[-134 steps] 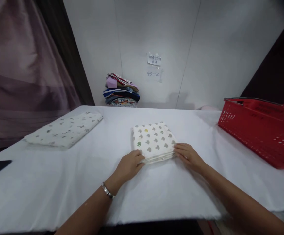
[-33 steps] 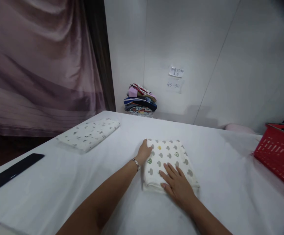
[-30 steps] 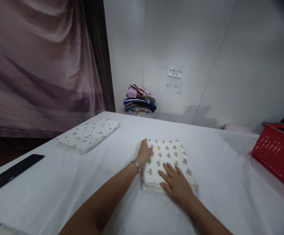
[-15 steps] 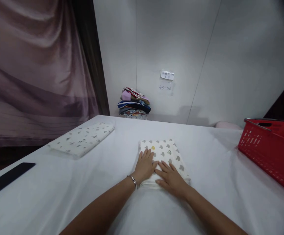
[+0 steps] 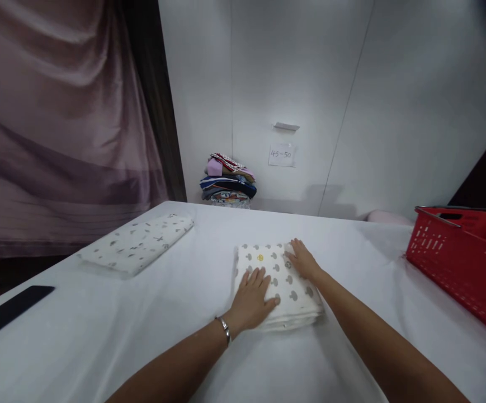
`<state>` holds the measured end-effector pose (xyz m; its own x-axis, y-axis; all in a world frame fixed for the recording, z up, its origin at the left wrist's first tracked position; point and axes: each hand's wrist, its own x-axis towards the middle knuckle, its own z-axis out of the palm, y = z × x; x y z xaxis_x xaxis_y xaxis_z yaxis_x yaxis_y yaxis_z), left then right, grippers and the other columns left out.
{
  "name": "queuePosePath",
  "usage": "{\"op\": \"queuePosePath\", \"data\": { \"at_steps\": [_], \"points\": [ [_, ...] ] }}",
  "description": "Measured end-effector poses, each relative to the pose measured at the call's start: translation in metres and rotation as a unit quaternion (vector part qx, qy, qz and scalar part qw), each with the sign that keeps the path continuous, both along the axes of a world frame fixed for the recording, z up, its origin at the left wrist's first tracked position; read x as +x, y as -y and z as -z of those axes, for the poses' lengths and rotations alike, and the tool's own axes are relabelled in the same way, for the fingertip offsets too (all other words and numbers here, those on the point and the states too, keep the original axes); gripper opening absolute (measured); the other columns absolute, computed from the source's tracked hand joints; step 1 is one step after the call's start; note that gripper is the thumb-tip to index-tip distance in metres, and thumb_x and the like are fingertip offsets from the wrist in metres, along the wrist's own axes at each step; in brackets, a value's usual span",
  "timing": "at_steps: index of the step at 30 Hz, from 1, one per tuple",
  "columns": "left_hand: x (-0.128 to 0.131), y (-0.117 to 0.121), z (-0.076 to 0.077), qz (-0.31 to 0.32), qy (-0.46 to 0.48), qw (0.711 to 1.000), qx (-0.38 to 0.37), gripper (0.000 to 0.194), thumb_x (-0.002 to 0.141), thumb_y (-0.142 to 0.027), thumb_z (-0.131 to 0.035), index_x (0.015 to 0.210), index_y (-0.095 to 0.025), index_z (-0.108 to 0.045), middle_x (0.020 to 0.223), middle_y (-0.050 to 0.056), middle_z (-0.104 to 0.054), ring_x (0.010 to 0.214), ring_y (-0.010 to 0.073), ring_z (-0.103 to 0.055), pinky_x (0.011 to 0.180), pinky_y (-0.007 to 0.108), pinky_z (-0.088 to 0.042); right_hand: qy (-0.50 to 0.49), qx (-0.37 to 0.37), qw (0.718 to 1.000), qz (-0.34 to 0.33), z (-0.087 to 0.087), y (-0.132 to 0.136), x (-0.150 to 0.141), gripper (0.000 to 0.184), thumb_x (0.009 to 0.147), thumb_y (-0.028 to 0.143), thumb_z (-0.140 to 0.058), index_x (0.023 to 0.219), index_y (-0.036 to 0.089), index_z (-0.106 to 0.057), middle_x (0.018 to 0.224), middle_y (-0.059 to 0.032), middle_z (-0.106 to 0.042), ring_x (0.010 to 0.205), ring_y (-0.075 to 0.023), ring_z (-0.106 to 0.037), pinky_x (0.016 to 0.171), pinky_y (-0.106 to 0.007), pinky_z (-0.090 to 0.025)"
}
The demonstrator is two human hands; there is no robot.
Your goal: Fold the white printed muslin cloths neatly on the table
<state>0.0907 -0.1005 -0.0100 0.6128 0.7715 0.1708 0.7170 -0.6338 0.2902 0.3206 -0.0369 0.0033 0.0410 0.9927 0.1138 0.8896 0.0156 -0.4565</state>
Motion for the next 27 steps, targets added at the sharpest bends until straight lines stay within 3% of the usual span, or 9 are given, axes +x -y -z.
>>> {"op": "queuePosePath", "data": {
  "at_steps": [3, 6, 10, 12, 15, 21, 24, 27],
  "points": [
    [-0.001, 0.001, 0.005, -0.004, -0.006, 1.000, 0.006, 0.062, 0.089, -0.056, -0.030, 0.138, -0.018, -0.039, 0.150, 0.010, -0.024, 0.139, 0.0257, -0.014, 0.113, 0.047, -0.008, -0.117, -0.023, 0.993, 0.014, 0.004, -0.012, 0.002, 0.063, 0.085, 0.047, -0.047, 0.137, 0.012, -0.039, 0.147, -0.0125, -0.031, 0.137, -0.0225, -0.022, 0.112, -0.036, -0.021],
    [-0.002, 0.000, 0.005, -0.007, -0.004, 1.000, 0.010, 0.062, 0.089, -0.057, -0.029, 0.138, -0.019, -0.038, 0.150, 0.009, -0.025, 0.139, 0.0254, -0.014, 0.113, 0.046, -0.008, -0.172, -0.023, 0.983, 0.057, 0.003, -0.024, 0.016, 0.059, 0.088, 0.048, -0.038, 0.136, 0.013, -0.039, 0.142, -0.0128, -0.039, 0.129, -0.0219, -0.038, 0.106, -0.036, -0.032],
    [-0.002, 0.001, 0.003, -0.007, 0.002, 1.000, 0.018, 0.061, 0.089, -0.057, -0.029, 0.137, -0.021, -0.039, 0.149, 0.008, -0.026, 0.139, 0.0251, -0.016, 0.113, 0.046, -0.008, -0.229, -0.046, 0.964, 0.128, -0.001, -0.036, 0.035, 0.054, 0.090, 0.049, -0.033, 0.124, 0.011, -0.051, 0.118, -0.0183, -0.060, 0.097, -0.0223, -0.063, 0.079, -0.034, -0.051],
    [-0.002, 0.002, 0.003, -0.008, 0.003, 1.000, 0.017, 0.060, 0.089, -0.056, -0.030, 0.137, -0.021, -0.039, 0.149, 0.008, -0.026, 0.139, 0.0252, -0.016, 0.113, 0.046, -0.008, -0.249, -0.071, 0.955, 0.145, -0.002, -0.041, 0.038, 0.050, 0.087, 0.050, -0.039, 0.110, 0.011, -0.059, 0.098, -0.0166, -0.067, 0.076, -0.0189, -0.065, 0.066, -0.030, -0.052],
    [-0.002, 0.002, 0.004, -0.008, 0.001, 1.000, 0.013, 0.060, 0.090, -0.056, -0.031, 0.137, -0.021, -0.039, 0.149, 0.009, -0.026, 0.139, 0.0255, -0.016, 0.113, 0.047, -0.009, -0.258, -0.097, 0.949, 0.156, -0.001, -0.046, 0.036, 0.042, 0.084, 0.049, -0.047, 0.098, 0.013, -0.063, 0.091, -0.0131, -0.067, 0.067, -0.0148, -0.062, 0.059, -0.026, -0.049],
    [-0.003, 0.002, 0.004, -0.004, -0.006, 1.000, 0.027, 0.062, 0.089, -0.059, -0.029, 0.137, -0.021, -0.038, 0.149, 0.008, -0.026, 0.138, 0.0261, -0.017, 0.113, 0.048, -0.012, -0.211, -0.126, 0.957, 0.156, -0.001, -0.066, 0.028, 0.046, 0.080, 0.046, -0.054, 0.111, 0.012, -0.058, 0.105, -0.0154, -0.064, 0.079, -0.0202, -0.063, 0.063, -0.028, -0.048],
    [-0.003, 0.003, 0.002, -0.008, -0.008, 1.000, 0.020, 0.062, 0.090, -0.060, -0.027, 0.137, -0.022, -0.038, 0.150, 0.006, -0.026, 0.139, 0.0253, -0.016, 0.114, 0.047, -0.012, -0.155, -0.114, 0.971, 0.144, 0.005, -0.073, 0.022, 0.052, 0.082, 0.043, -0.053, 0.122, 0.009, -0.053, 0.123, -0.0192, -0.055, 0.102, -0.0260, -0.058, 0.080, -0.033, -0.047],
    [-0.002, 0.004, 0.001, -0.010, -0.007, 1.000, 0.009, 0.063, 0.090, -0.060, -0.026, 0.138, -0.021, -0.037, 0.150, 0.006, -0.025, 0.139, 0.0243, -0.015, 0.114, 0.047, -0.011, -0.090, -0.089, 0.985, 0.116, 0.011, -0.072, 0.015, 0.049, 0.088, 0.040, -0.044, 0.125, 0.009, -0.052, 0.132, -0.0176, -0.049, 0.120, -0.0274, -0.046, 0.097, -0.036, -0.036]
  ]
}}
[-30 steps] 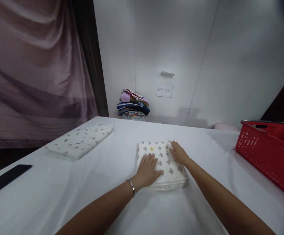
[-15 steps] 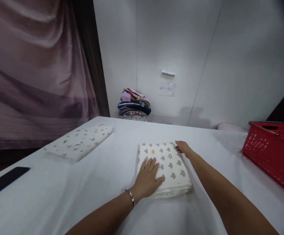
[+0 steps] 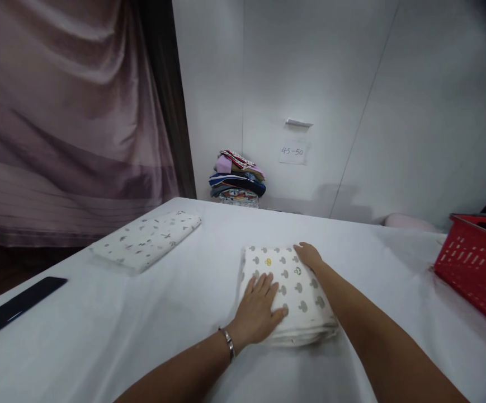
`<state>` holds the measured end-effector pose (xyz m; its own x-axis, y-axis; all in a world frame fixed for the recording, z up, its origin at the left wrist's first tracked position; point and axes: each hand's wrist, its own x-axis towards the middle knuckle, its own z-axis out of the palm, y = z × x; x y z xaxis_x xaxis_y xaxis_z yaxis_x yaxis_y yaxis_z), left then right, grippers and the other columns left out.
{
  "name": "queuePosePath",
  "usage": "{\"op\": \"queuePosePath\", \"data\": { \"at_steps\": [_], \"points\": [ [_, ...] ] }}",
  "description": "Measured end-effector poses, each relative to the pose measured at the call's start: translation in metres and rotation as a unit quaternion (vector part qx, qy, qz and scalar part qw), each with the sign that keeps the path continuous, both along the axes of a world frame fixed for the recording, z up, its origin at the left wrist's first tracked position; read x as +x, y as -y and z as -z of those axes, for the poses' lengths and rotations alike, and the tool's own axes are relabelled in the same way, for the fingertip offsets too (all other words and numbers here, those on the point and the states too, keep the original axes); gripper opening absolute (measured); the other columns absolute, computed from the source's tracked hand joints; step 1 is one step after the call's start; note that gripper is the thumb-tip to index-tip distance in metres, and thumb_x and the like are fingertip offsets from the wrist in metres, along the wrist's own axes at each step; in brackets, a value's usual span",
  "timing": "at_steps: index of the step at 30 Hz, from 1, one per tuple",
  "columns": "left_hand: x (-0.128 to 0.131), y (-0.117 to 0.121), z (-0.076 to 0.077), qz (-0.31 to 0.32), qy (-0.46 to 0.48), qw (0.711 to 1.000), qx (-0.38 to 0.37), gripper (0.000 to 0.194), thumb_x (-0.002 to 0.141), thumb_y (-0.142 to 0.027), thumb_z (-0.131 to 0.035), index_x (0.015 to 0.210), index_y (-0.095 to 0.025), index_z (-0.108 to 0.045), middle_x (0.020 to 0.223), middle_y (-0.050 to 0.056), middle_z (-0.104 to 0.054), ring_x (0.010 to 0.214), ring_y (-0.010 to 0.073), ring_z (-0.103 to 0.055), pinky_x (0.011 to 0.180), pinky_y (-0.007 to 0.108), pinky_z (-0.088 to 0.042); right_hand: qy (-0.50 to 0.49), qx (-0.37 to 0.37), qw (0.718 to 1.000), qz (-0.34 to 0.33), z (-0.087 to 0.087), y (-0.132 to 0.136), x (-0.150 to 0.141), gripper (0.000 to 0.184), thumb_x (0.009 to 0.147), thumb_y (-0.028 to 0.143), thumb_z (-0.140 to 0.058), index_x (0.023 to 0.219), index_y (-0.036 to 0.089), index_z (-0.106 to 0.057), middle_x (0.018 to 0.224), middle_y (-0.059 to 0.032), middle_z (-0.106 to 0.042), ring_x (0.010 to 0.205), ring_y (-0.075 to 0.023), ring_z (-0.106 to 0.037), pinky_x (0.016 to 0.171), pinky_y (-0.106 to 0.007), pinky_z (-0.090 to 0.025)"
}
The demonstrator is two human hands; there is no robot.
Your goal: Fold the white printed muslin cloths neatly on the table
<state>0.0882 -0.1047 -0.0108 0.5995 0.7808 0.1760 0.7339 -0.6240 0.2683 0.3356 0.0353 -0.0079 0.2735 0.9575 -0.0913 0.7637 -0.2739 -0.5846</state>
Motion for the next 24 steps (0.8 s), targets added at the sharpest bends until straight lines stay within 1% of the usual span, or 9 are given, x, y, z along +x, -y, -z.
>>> {"op": "queuePosePath", "data": {
  "at_steps": [2, 5, 9, 11, 13, 16, 19, 22, 24],
  "points": [
    [0.000, 0.000, 0.000, -0.001, 0.003, 1.000, -0.006, 0.064, 0.089, -0.060, -0.025, 0.138, -0.021, -0.036, 0.150, 0.006, -0.024, 0.139, 0.0241, -0.014, 0.114, 0.047, -0.010, 0.036, 0.009, 0.999, -0.018, 0.000, 0.003, -0.003, 0.049, 0.090, 0.040, -0.038, 0.125, 0.009, -0.053, 0.131, -0.0171, -0.050, 0.121, -0.0276, -0.045, 0.099, -0.037, -0.034],
    [0.000, -0.001, 0.001, 0.001, 0.009, 1.000, -0.009, 0.064, 0.089, -0.060, -0.025, 0.139, -0.021, -0.036, 0.150, 0.006, -0.024, 0.139, 0.0242, -0.013, 0.114, 0.047, -0.009, 0.081, 0.026, 0.996, -0.038, -0.009, 0.011, -0.008, 0.051, 0.092, 0.042, -0.033, 0.127, 0.009, -0.050, 0.134, -0.0181, -0.047, 0.124, -0.0283, -0.042, 0.101, -0.039, -0.031],
    [0.000, -0.002, 0.004, 0.005, 0.015, 1.000, -0.005, 0.064, 0.089, -0.060, -0.026, 0.139, -0.021, -0.036, 0.150, 0.006, -0.023, 0.139, 0.0250, -0.013, 0.114, 0.048, -0.009, 0.155, 0.078, 0.981, -0.091, -0.021, 0.036, -0.021, 0.050, 0.093, 0.042, -0.032, 0.134, 0.016, -0.043, 0.147, -0.0118, -0.030, 0.137, -0.0254, -0.020, 0.109, -0.040, -0.020],
    [0.001, -0.002, 0.005, 0.003, 0.019, 1.000, -0.001, 0.063, 0.089, -0.060, -0.028, 0.138, -0.021, -0.037, 0.150, 0.006, -0.024, 0.139, 0.0254, -0.013, 0.114, 0.048, -0.008, 0.214, 0.095, 0.963, -0.132, -0.017, 0.055, -0.027, 0.055, 0.092, 0.047, -0.033, 0.138, 0.016, -0.037, 0.150, -0.0111, -0.023, 0.139, -0.0253, -0.013, 0.110, -0.043, -0.015],
    [0.002, -0.002, 0.005, 0.002, 0.025, 1.000, 0.001, 0.063, 0.089, -0.059, -0.030, 0.138, -0.021, -0.037, 0.150, 0.006, -0.024, 0.139, 0.0251, -0.013, 0.114, 0.048, -0.008, 0.259, 0.088, 0.948, -0.164, -0.007, 0.073, -0.031, 0.062, 0.091, 0.052, -0.031, 0.140, 0.013, -0.032, 0.151, -0.0128, -0.020, 0.139, -0.0266, -0.011, 0.110, -0.047, -0.013],
    [0.003, -0.001, 0.003, 0.001, 0.033, 0.999, -0.003, 0.060, 0.088, -0.057, -0.034, 0.137, -0.022, -0.039, 0.149, 0.006, -0.027, 0.139, 0.0243, -0.015, 0.115, 0.046, -0.009, 0.270, 0.060, 0.944, -0.178, 0.010, 0.091, -0.031, 0.065, 0.091, 0.054, -0.029, 0.142, 0.013, -0.030, 0.150, -0.0125, -0.021, 0.139, -0.0265, -0.012, 0.109, -0.049, -0.015],
    [0.003, 0.000, 0.004, -0.003, 0.041, 0.999, -0.007, 0.057, 0.087, -0.054, -0.040, 0.136, -0.024, -0.041, 0.148, 0.005, -0.029, 0.139, 0.0245, -0.017, 0.115, 0.045, -0.010, 0.268, 0.056, 0.946, -0.174, 0.018, 0.095, -0.028, 0.064, 0.091, 0.054, -0.028, 0.142, 0.015, -0.031, 0.151, -0.0107, -0.021, 0.139, -0.0260, -0.012, 0.108, -0.048, -0.019],
    [0.001, 0.001, 0.004, -0.001, 0.055, 0.998, -0.010, 0.057, 0.086, -0.053, -0.041, 0.136, -0.025, -0.041, 0.148, 0.004, -0.029, 0.138, 0.0249, -0.018, 0.114, 0.045, -0.010, 0.267, 0.060, 0.946, -0.174, 0.018, 0.093, -0.028, 0.065, 0.091, 0.054, -0.028, 0.142, 0.013, -0.031, 0.150, -0.0103, -0.021, 0.139, -0.0264, -0.013, 0.108, -0.047, -0.021],
    [0.003, -0.002, 0.000, -0.002, 0.047, 0.998, -0.034, 0.059, 0.085, -0.054, -0.042, 0.135, -0.024, -0.042, 0.148, 0.005, -0.029, 0.138, 0.0251, -0.018, 0.114, 0.045, -0.010, 0.267, 0.066, 0.945, -0.176, 0.017, 0.092, -0.029, 0.065, 0.091, 0.053, -0.028, 0.141, 0.013, -0.032, 0.150, -0.0108, -0.023, 0.139, -0.0266, -0.015, 0.108, -0.046, -0.023]
  ]
}}
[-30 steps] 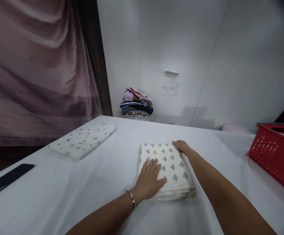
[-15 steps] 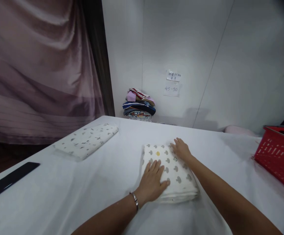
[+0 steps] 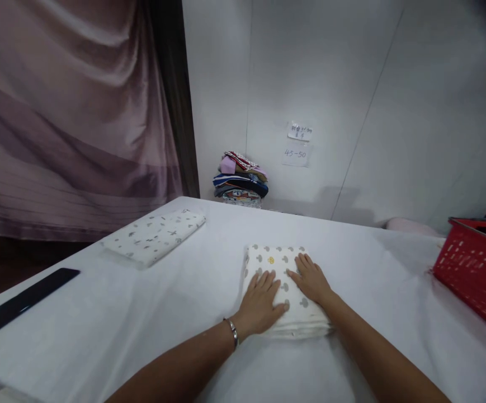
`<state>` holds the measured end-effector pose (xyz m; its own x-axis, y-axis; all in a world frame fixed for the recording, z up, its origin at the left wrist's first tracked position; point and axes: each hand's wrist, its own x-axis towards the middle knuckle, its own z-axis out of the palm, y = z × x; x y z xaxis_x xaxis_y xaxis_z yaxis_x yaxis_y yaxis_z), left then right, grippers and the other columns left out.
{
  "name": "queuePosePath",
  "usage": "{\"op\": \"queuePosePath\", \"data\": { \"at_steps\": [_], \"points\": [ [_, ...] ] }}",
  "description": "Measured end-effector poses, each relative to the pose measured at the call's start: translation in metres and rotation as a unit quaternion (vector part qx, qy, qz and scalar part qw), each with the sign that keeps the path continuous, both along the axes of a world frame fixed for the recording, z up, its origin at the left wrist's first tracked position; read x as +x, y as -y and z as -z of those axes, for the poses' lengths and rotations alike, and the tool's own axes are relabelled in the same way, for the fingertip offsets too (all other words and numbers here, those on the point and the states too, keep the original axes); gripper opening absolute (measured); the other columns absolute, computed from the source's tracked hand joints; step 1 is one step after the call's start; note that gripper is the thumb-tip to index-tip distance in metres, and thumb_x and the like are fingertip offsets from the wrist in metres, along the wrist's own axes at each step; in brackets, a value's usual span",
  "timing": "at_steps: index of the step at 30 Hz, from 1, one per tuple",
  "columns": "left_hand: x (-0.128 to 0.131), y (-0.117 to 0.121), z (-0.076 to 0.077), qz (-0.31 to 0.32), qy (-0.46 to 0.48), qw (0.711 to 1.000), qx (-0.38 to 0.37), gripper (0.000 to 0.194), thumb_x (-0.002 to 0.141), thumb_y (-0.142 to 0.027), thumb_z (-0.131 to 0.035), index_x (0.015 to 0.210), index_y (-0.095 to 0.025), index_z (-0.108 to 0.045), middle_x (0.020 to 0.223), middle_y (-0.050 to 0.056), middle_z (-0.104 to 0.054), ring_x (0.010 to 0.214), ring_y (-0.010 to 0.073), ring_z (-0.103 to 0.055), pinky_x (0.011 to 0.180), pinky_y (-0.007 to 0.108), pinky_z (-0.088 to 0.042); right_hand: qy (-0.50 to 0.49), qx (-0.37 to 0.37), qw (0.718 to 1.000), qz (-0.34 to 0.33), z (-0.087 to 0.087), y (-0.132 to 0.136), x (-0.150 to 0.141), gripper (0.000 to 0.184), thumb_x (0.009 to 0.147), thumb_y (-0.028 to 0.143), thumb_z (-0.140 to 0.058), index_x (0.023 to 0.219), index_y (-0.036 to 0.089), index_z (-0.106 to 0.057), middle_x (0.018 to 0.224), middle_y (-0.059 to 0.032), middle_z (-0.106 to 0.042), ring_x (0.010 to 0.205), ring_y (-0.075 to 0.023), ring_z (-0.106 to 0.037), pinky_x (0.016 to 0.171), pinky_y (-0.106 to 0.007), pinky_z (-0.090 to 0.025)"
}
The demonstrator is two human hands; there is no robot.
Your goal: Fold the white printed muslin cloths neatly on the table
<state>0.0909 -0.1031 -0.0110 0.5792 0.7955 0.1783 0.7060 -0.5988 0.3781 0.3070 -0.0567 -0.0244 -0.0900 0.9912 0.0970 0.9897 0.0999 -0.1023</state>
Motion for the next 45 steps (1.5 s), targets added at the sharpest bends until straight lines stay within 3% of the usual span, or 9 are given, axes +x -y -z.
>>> {"op": "queuePosePath", "data": {
  "at_steps": [4, 7, 14, 19, 25, 32, 38, 41, 45],
  "points": [
    [0.012, -0.023, -0.022, -0.029, -0.047, 0.996, -0.068, 0.062, 0.084, -0.058, -0.040, 0.131, -0.019, -0.047, 0.146, 0.010, -0.032, 0.136, 0.0289, -0.023, 0.111, 0.049, -0.018, 0.000, 0.021, 1.000, -0.004, 0.001, 0.001, -0.001, 0.063, 0.092, 0.052, -0.030, 0.140, 0.012, -0.035, 0.149, -0.0123, -0.026, 0.138, -0.0273, -0.017, 0.107, -0.046, -0.026],
    [0.022, -0.053, -0.033, -0.088, -0.048, 0.995, 0.007, 0.061, 0.088, -0.055, -0.031, 0.135, -0.017, -0.040, 0.150, 0.010, -0.025, 0.139, 0.0268, -0.013, 0.112, 0.049, -0.010, 0.000, 0.038, 0.999, -0.008, 0.004, 0.001, 0.000, 0.062, 0.092, 0.051, -0.031, 0.139, 0.012, -0.036, 0.148, -0.0132, -0.028, 0.138, -0.0277, -0.019, 0.106, -0.045, -0.028],
    [0.018, -0.091, 0.002, -0.190, -0.067, 0.980, 0.007, 0.065, 0.088, -0.055, -0.026, 0.141, -0.017, -0.030, 0.151, 0.008, -0.021, 0.140, 0.0244, -0.010, 0.111, 0.048, -0.012, -0.015, 0.023, 0.999, -0.030, -0.003, 0.001, 0.001, 0.057, 0.093, 0.048, -0.031, 0.139, 0.016, -0.036, 0.148, -0.0112, -0.029, 0.138, -0.0257, -0.019, 0.107, -0.044, -0.028],
    [0.015, -0.092, 0.009, -0.178, -0.043, 0.983, 0.024, 0.063, 0.088, -0.055, -0.028, 0.139, -0.018, -0.034, 0.150, 0.009, -0.024, 0.139, 0.0248, -0.013, 0.110, 0.048, -0.014, -0.004, -0.008, 1.000, -0.028, -0.015, 0.020, -0.005, 0.061, 0.092, 0.052, -0.029, 0.141, 0.015, -0.034, 0.149, -0.0111, -0.026, 0.138, -0.0273, -0.016, 0.110, -0.051, -0.016],
    [0.016, -0.092, 0.007, -0.174, -0.029, 0.984, 0.013, 0.062, 0.087, -0.053, -0.032, 0.138, -0.018, -0.034, 0.150, 0.009, -0.024, 0.139, 0.0251, -0.012, 0.110, 0.048, -0.015, -0.007, 0.010, 0.996, -0.086, -0.007, 0.056, -0.007, 0.062, 0.093, 0.054, -0.023, 0.140, 0.016, -0.036, 0.148, -0.0084, -0.027, 0.139, -0.0233, -0.016, 0.113, -0.045, -0.010],
    [0.013, -0.089, -0.002, -0.176, -0.004, 0.984, -0.017, 0.055, 0.088, -0.046, -0.037, 0.135, -0.018, -0.037, 0.151, 0.009, -0.022, 0.140, 0.0249, -0.011, 0.109, 0.047, -0.017, -0.010, 0.001, 0.997, -0.072, -0.011, 0.058, -0.009, 0.062, 0.093, 0.053, -0.023, 0.140, 0.016, -0.036, 0.149, -0.0081, -0.027, 0.139, -0.0221, -0.016, 0.113, -0.043, -0.010],
    [0.002, -0.063, -0.004, -0.238, 0.018, 0.970, -0.046, 0.064, 0.085, -0.041, -0.042, 0.138, -0.007, -0.028, 0.151, 0.017, -0.016, 0.138, 0.0283, -0.016, 0.107, 0.039, -0.025, -0.064, 0.000, 0.996, -0.070, -0.015, 0.059, -0.010, 0.058, 0.091, 0.052, -0.030, 0.137, 0.019, -0.041, 0.147, -0.0069, -0.031, 0.138, -0.0217, -0.019, 0.113, -0.043, -0.010],
    [-0.007, -0.045, -0.001, -0.265, 0.048, 0.961, -0.061, 0.065, 0.086, -0.040, -0.041, 0.137, -0.005, -0.025, 0.147, 0.021, -0.025, 0.134, 0.0295, -0.027, 0.106, 0.037, -0.027, -0.142, 0.010, 0.989, -0.047, -0.016, 0.059, -0.005, 0.057, 0.088, 0.052, -0.036, 0.133, 0.020, -0.047, 0.146, -0.0057, -0.033, 0.138, -0.0208, -0.020, 0.113, -0.038, -0.012],
    [-0.019, -0.026, -0.003, -0.247, 0.093, 0.963, -0.046, 0.058, 0.086, -0.038, -0.041, 0.136, -0.010, -0.027, 0.137, 0.017, -0.043, 0.125, 0.0296, -0.041, 0.103, 0.038, -0.033, -0.192, 0.025, 0.980, 0.042, -0.011, 0.061, 0.012, 0.065, 0.088, 0.050, -0.027, 0.140, 0.011, -0.036, 0.147, -0.0127, -0.030, 0.135, -0.0253, -0.026, 0.108, -0.037, -0.028]
  ]
}}
